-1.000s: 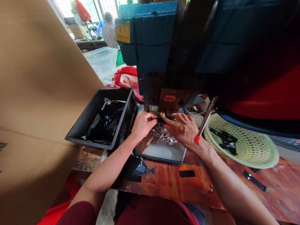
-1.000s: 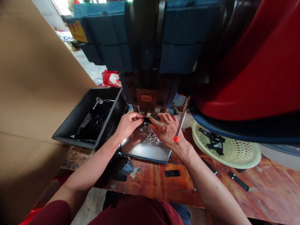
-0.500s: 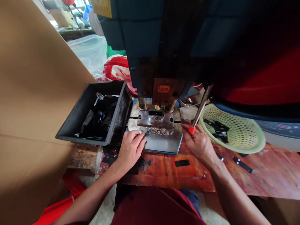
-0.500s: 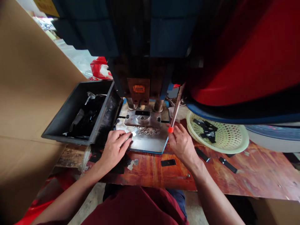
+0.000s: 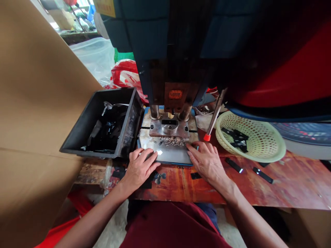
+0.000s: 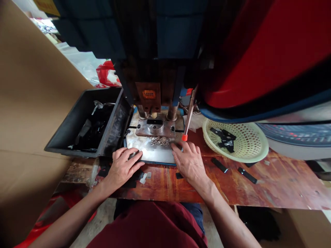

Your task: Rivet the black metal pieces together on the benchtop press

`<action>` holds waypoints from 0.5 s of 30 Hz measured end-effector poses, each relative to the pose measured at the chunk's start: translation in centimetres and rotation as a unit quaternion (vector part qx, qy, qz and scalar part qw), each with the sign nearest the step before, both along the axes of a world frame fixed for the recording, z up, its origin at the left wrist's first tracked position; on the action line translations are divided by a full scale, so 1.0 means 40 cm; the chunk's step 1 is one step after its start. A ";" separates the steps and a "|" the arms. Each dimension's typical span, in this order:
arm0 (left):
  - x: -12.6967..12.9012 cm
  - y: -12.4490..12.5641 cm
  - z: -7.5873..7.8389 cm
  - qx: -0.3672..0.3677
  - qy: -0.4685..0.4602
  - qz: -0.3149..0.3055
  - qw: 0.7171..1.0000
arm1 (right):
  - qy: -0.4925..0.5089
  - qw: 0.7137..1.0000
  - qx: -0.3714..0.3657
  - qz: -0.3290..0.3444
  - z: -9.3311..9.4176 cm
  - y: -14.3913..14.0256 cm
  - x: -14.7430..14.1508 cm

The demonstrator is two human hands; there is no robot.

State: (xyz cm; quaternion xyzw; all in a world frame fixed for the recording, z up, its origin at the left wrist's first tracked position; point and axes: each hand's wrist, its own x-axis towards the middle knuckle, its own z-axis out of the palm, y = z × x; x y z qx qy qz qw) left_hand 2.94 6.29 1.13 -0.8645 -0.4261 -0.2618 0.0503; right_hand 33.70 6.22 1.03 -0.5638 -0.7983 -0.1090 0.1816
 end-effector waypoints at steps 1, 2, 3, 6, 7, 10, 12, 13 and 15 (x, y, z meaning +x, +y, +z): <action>-0.001 -0.001 -0.002 0.005 -0.011 -0.007 1.000 | 0.005 1.000 0.001 0.006 0.002 -0.007 0.001; -0.001 -0.003 -0.003 0.009 -0.024 -0.015 1.000 | 0.014 1.000 0.005 0.009 0.004 -0.013 0.004; 0.000 -0.004 -0.004 0.015 -0.035 -0.023 0.999 | 0.025 1.000 0.012 0.007 0.006 -0.018 0.009; 0.005 -0.006 -0.005 0.038 -0.064 -0.042 0.996 | 0.061 0.998 0.033 0.003 0.013 -0.023 0.022; 0.007 -0.006 -0.006 0.047 -0.071 -0.047 0.995 | 0.068 0.997 0.034 0.008 0.016 -0.024 0.022; 0.014 -0.002 -0.009 0.062 -0.097 -0.050 0.992 | 0.070 0.997 0.026 0.037 0.020 -0.033 0.006; 0.021 0.003 -0.008 0.059 -0.120 -0.033 0.990 | 0.064 0.996 0.028 0.046 0.018 -0.043 -0.015; 0.025 0.006 -0.006 0.053 -0.134 -0.021 0.989 | 0.062 0.996 0.031 0.049 0.016 -0.048 -0.026; 0.035 0.010 0.003 0.022 -0.168 0.006 0.986 | 0.065 0.996 0.035 0.054 0.011 -0.057 -0.040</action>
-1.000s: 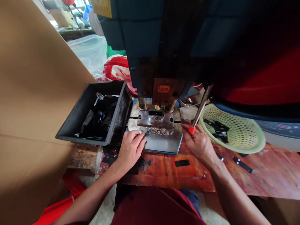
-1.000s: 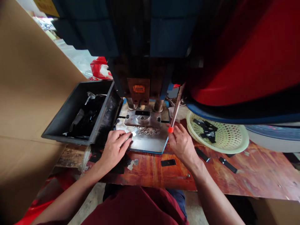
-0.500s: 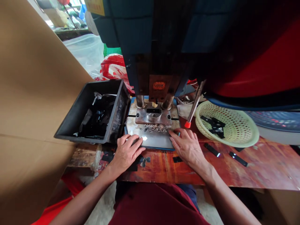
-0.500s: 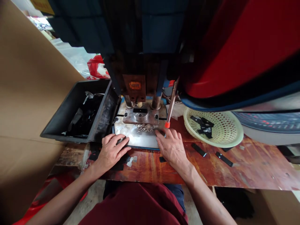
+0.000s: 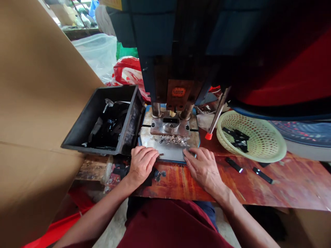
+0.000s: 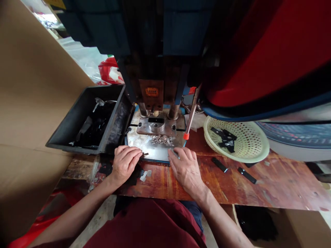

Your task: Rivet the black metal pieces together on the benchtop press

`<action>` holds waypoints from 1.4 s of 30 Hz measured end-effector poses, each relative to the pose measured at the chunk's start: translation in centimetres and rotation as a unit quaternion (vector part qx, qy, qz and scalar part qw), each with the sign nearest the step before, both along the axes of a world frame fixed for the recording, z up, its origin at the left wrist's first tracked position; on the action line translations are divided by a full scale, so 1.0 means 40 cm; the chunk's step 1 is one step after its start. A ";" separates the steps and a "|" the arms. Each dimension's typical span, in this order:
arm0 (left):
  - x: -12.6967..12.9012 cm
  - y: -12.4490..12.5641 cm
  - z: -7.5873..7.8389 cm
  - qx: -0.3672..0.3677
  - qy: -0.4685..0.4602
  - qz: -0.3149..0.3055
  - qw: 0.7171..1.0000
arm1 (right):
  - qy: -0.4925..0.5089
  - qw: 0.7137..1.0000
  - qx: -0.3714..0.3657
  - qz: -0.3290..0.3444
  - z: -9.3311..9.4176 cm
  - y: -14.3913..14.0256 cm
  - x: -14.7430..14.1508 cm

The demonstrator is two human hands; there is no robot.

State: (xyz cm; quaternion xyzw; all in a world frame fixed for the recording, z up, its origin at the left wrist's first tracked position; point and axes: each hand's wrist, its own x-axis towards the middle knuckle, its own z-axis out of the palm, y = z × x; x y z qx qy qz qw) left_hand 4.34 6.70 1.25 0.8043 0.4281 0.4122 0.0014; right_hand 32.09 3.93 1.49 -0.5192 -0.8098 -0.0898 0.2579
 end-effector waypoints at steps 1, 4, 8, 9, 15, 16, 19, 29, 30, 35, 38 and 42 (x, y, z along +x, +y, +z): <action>0.006 0.002 0.007 -0.027 -0.023 0.007 0.999 | 0.004 1.000 0.001 0.000 -0.001 -0.003 -0.003; 0.023 0.004 0.033 -0.138 -0.120 0.024 0.983 | 0.012 1.000 0.002 -0.014 0.000 -0.004 -0.001; 0.046 0.006 0.069 -0.322 -0.257 0.038 0.910 | 0.014 1.000 0.003 -0.015 0.006 0.005 0.004; 0.052 0.008 0.077 -0.362 -0.293 0.031 0.884 | 0.015 1.000 0.005 -0.014 0.007 0.007 0.003; 0.065 0.027 0.107 -0.472 -0.437 -0.014 0.765 | 0.013 1.000 0.012 -0.007 0.007 0.003 -0.014; 0.064 0.030 0.108 -0.474 -0.445 -0.013 0.759 | 0.010 1.000 0.013 -0.004 0.006 -0.001 -0.017; 0.060 0.032 0.104 -0.477 -0.449 -0.012 0.756 | 0.004 1.000 0.024 -0.008 0.002 -0.014 -0.023; 0.061 0.035 0.108 -0.481 -0.439 -0.002 0.759 | -0.012 0.999 0.046 -0.012 -0.005 -0.037 -0.033; 0.060 0.035 0.109 -0.480 -0.442 -0.001 0.758 | -0.011 0.999 0.050 -0.011 -0.005 -0.037 -0.033; 0.051 0.036 0.112 -0.492 -0.444 -0.001 0.749 | -0.010 0.998 0.057 -0.010 -0.007 -0.033 -0.036; 0.047 0.035 0.114 -0.494 -0.428 0.001 0.756 | -0.003 0.999 0.053 0.005 -0.009 -0.034 -0.041; 0.044 0.031 0.119 -0.501 -0.424 -0.015 0.754 | -0.002 0.999 0.050 0.015 -0.014 -0.038 -0.046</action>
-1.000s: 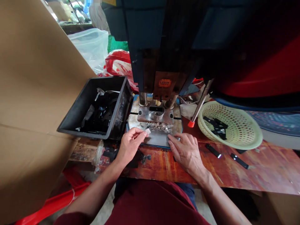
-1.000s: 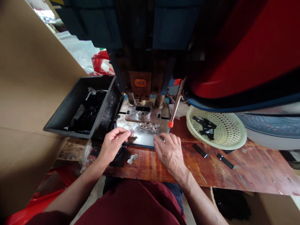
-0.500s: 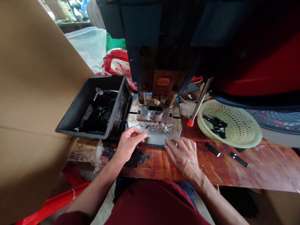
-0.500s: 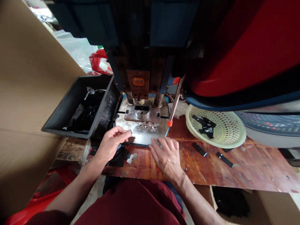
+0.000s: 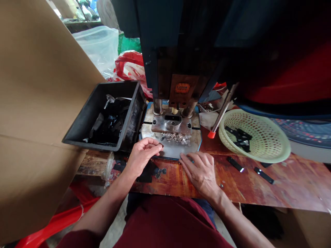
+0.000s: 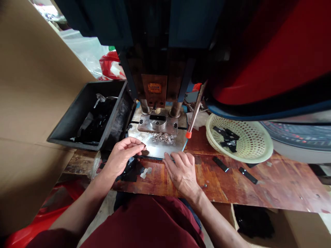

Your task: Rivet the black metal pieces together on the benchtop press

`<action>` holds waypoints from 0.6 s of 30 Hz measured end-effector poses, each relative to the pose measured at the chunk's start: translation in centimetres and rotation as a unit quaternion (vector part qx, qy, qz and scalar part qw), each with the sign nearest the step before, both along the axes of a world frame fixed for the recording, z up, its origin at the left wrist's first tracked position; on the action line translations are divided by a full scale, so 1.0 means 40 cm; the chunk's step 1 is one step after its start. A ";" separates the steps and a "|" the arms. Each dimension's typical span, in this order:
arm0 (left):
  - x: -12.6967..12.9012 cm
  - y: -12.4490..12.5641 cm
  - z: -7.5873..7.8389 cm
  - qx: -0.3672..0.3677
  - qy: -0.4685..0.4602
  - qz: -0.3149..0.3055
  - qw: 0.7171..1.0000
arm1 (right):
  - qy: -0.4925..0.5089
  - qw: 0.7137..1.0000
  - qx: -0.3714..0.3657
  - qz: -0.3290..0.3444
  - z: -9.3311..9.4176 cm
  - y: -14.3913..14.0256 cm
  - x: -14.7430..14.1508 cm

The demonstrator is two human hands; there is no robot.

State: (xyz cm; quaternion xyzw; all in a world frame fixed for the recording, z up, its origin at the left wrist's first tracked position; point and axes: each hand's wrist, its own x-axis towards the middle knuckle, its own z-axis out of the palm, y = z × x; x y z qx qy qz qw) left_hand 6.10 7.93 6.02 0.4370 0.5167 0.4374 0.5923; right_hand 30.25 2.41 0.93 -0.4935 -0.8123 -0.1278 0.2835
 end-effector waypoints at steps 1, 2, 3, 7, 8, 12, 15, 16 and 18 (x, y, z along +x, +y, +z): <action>-0.001 -0.001 0.001 -0.001 -0.003 -0.005 1.000 | 0.001 1.000 -0.003 0.000 -0.001 0.000 0.001; -0.002 -0.003 0.001 -0.001 -0.005 -0.009 1.000 | 0.004 1.000 -0.008 -0.005 -0.002 0.002 0.002; -0.003 -0.004 0.000 -0.001 -0.007 -0.014 1.000 | 0.006 1.000 -0.017 -0.019 -0.003 0.003 0.004; -0.007 -0.008 -0.003 0.011 0.001 -0.025 1.000 | 0.023 0.995 -0.055 -0.076 0.000 0.013 0.016; -0.007 -0.008 -0.004 0.017 0.007 -0.021 1.000 | 0.031 0.995 -0.060 -0.073 0.001 0.015 0.019; -0.002 -0.007 0.000 0.017 0.008 -0.003 1.000 | 0.035 0.996 -0.056 -0.066 0.003 0.027 0.024; 0.000 -0.008 0.003 0.009 0.001 -0.008 1.000 | 0.001 0.996 -0.048 -0.071 0.007 0.033 0.026; -0.001 -0.008 0.003 0.007 0.001 -0.010 1.000 | -0.008 0.997 -0.047 -0.063 0.010 0.032 0.027; -0.004 -0.008 -0.001 0.001 -0.003 -0.003 1.000 | -0.014 0.998 -0.047 -0.041 0.017 0.022 0.030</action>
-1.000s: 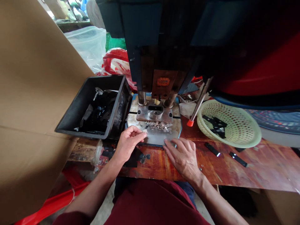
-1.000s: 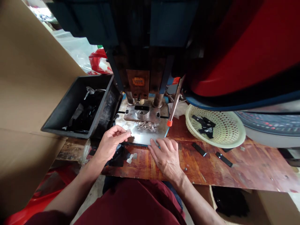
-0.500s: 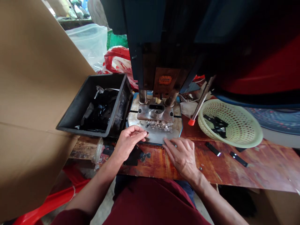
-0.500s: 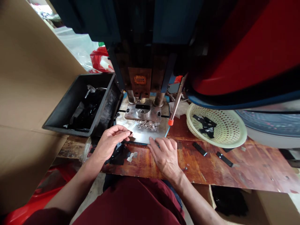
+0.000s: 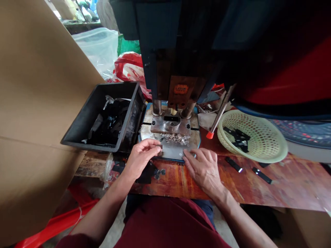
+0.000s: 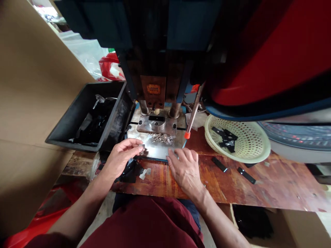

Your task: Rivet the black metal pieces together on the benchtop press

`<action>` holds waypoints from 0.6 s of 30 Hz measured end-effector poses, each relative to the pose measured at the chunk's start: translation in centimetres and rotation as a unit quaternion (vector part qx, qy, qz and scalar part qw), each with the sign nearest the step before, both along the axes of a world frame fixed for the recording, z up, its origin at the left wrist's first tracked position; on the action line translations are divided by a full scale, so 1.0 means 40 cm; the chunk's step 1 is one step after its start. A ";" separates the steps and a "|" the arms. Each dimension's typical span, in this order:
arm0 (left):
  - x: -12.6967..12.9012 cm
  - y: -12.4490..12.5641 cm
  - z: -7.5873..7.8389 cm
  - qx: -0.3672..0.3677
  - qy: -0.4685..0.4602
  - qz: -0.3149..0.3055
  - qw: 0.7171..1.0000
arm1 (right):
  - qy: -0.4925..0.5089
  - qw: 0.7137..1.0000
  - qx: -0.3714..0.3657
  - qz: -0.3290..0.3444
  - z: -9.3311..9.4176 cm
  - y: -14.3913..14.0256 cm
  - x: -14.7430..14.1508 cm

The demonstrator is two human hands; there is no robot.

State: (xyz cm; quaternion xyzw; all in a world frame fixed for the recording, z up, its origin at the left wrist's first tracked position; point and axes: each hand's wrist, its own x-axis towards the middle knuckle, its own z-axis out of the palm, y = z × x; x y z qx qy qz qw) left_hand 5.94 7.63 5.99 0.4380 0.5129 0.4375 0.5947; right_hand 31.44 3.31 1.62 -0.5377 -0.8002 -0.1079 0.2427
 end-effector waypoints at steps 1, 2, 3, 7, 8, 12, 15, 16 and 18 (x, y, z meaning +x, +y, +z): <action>-0.002 0.001 -0.003 -0.002 -0.005 0.005 1.000 | 0.000 1.000 0.000 0.008 0.003 -0.007 0.001; -0.004 0.002 -0.007 -0.004 -0.008 0.011 1.000 | 0.001 1.000 0.001 0.015 0.005 -0.014 0.002; -0.006 0.004 -0.011 -0.005 -0.014 0.014 1.000 | 0.002 1.000 0.001 0.021 0.006 -0.021 0.003; -0.004 0.017 -0.024 -0.033 -0.027 0.018 0.999 | 0.007 0.999 -0.009 0.043 -0.014 -0.038 0.008; -0.002 0.020 -0.024 -0.039 -0.032 0.019 0.999 | 0.008 0.999 -0.014 0.051 -0.024 -0.040 0.009; -0.001 0.026 -0.017 -0.035 -0.041 0.012 0.998 | 0.017 0.997 -0.007 0.075 -0.058 -0.043 0.011; -0.005 0.024 -0.017 -0.025 -0.023 0.011 0.999 | 0.041 0.997 0.006 0.072 -0.060 -0.038 0.008; -0.007 0.023 -0.018 -0.024 -0.022 0.016 0.999 | 0.054 0.996 0.005 0.070 -0.053 -0.032 0.007; -0.008 0.023 -0.021 -0.024 -0.032 0.026 0.999 | 0.087 0.994 0.009 0.064 -0.029 -0.007 0.005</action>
